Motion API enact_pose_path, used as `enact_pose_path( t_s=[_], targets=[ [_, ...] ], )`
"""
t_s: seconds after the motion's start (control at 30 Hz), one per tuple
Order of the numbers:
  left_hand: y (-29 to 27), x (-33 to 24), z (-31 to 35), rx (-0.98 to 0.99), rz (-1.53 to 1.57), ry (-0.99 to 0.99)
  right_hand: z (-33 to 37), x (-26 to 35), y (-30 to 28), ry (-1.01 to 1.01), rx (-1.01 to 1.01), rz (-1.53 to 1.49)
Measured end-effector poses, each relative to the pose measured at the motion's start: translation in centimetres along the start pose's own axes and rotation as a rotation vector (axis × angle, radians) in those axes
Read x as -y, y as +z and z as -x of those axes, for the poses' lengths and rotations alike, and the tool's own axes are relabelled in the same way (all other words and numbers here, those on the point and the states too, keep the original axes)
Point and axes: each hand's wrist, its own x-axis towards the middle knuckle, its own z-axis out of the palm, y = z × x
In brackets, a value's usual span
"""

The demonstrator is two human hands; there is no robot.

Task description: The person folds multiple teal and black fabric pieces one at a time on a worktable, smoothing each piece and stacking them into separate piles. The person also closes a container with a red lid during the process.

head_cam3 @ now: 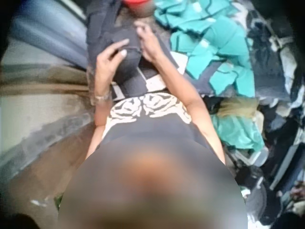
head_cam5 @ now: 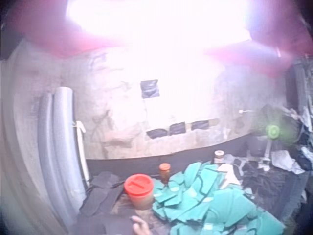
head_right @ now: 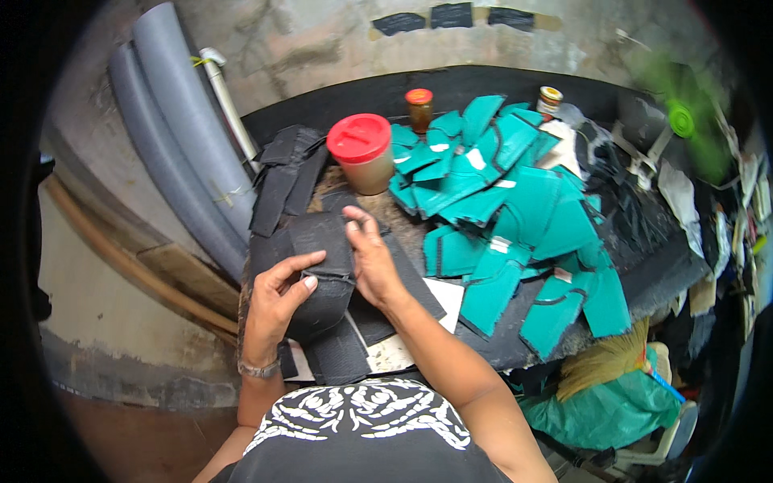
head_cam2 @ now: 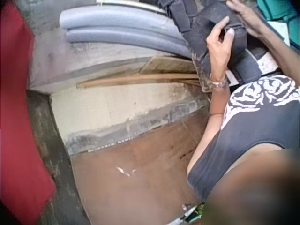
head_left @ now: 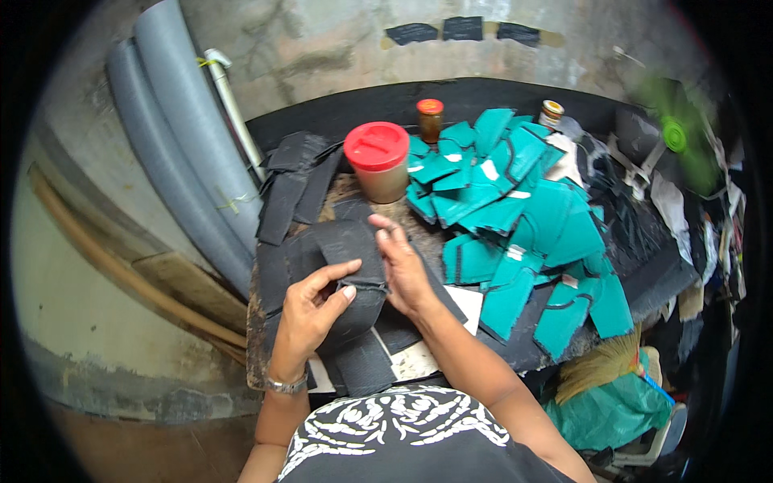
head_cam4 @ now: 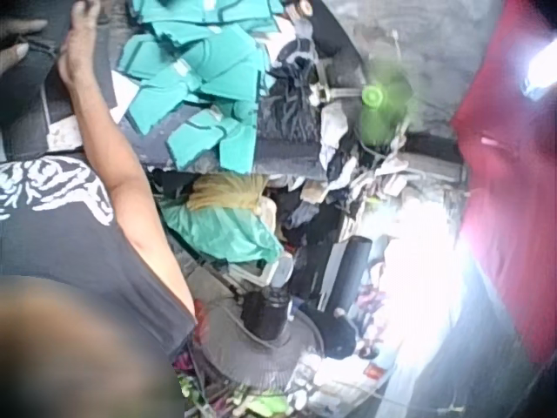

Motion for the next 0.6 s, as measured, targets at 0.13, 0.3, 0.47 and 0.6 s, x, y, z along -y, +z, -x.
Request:
enact_pose_path(
  t_s=[0.13,0.3,0.47,0.6],
  targets=[
    [-0.1,0.5,-0.4,-0.115,0.434,0.065,0.7,1.1,0.9,0.078,0.186,-0.110],
    [-0.6,0.3,0.4,-0.114,0.416,0.020,1.7,1.3,1.8,0.070,0.302,-0.094],
    [-0.9,0.9,0.2,-0.135,0.492,0.088,1.7,1.0,2.2,0.019,0.262,0.009],
    [-0.5,1.9,-0.5,-0.187,0.498,0.124,2.1,0.7,2.3,-0.017,0.289,0.089]
  ],
)
